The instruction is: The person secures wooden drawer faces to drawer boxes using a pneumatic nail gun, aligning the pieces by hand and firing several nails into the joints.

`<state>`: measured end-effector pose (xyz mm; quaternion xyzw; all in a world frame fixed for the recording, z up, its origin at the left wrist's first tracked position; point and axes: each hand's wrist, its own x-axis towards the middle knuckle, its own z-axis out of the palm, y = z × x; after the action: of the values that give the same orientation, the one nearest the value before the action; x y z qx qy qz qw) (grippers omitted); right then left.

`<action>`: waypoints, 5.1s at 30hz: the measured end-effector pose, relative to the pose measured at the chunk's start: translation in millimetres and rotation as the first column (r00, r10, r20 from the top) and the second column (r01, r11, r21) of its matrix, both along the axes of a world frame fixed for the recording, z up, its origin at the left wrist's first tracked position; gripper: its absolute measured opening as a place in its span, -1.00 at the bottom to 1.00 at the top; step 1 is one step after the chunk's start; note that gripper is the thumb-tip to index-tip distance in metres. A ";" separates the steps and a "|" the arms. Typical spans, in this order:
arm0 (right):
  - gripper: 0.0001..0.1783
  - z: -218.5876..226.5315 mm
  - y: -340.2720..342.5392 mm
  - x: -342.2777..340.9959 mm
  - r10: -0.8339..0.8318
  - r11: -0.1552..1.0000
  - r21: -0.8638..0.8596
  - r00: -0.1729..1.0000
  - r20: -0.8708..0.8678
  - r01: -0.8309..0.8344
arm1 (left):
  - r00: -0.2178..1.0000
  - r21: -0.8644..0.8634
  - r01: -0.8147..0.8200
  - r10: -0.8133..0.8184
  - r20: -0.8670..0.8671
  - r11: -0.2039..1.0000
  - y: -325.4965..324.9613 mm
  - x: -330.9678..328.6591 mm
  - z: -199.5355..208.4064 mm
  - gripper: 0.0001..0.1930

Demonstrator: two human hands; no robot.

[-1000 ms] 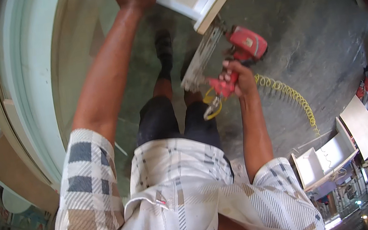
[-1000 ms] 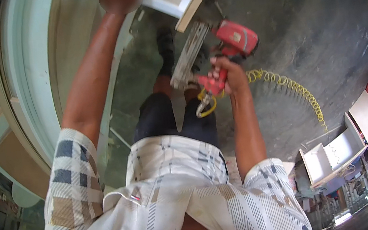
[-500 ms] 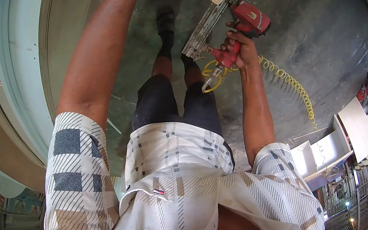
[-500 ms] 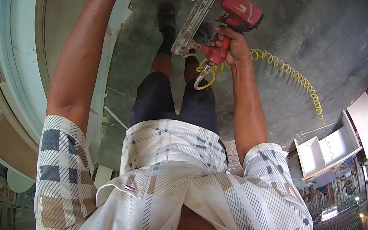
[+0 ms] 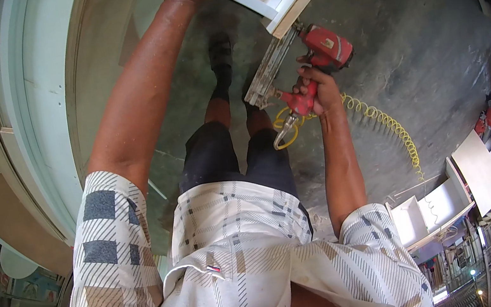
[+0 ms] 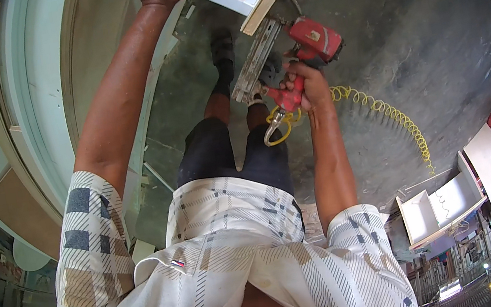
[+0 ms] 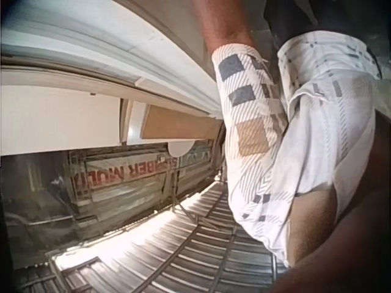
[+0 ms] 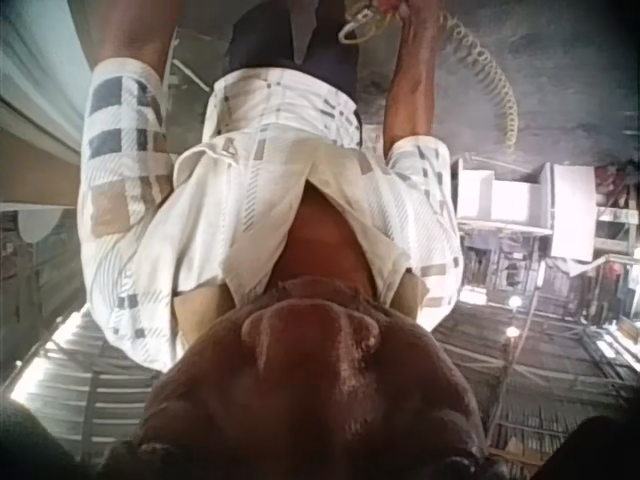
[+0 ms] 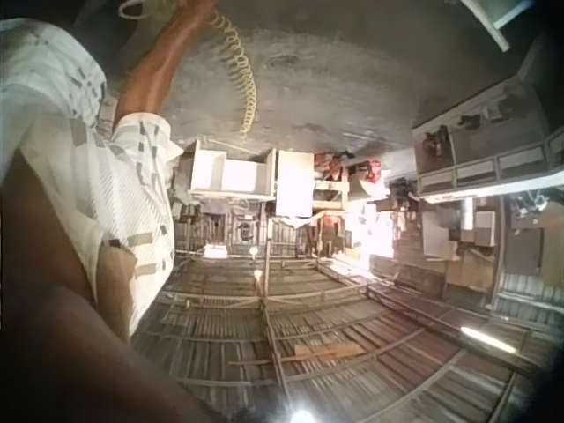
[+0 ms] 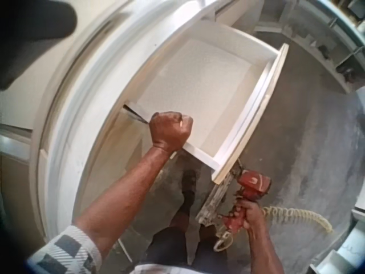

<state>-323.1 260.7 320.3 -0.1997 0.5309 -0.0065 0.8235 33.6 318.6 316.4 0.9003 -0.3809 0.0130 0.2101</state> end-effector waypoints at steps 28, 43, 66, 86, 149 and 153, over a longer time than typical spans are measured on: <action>-0.58 9.6 10.7 0.8 0.006 0.998 0.062 0.999 -0.048 -0.003 | 1.000 -0.213 -0.006 0.000 -0.025 0.977 11.5 -1.2 5.3 -0.89; -0.68 47.1 19.0 -91.4 0.092 0.989 -0.071 0.918 -0.387 -0.130 | 0.698 -0.126 -0.146 0.012 -0.716 0.981 -39.6 -68.7 68.3 -0.18; -0.81 128.5 -125.4 -19.3 0.470 0.702 -0.126 0.589 -0.658 -0.701 | 0.551 0.239 -0.049 0.226 -0.803 0.970 -143.7 -76.0 -0.2 -0.14; -0.84 45.9 -95.6 -92.8 0.530 0.706 -0.063 0.585 -0.614 -0.705 | 0.844 -0.326 -0.350 0.144 -0.517 0.878 -54.7 -55.1 24.4 -0.60; -0.75 -14.3 70.6 -6.5 0.579 0.527 -0.220 0.537 -0.614 -0.821 | 0.369 0.496 -0.810 -0.929 0.015 -0.313 321.0 -241.7 -183.0 -0.40; -0.83 -3.1 65.7 -6.4 0.479 0.724 -0.215 0.701 -0.528 -0.656 | -0.092 0.434 -0.900 -0.962 -0.258 -0.030 300.6 -282.2 -140.2 -0.39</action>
<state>-329.5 326.3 317.2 -0.5112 0.5985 0.1935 0.5857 -248.6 619.2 176.2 0.0894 -0.4067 0.3161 -0.8524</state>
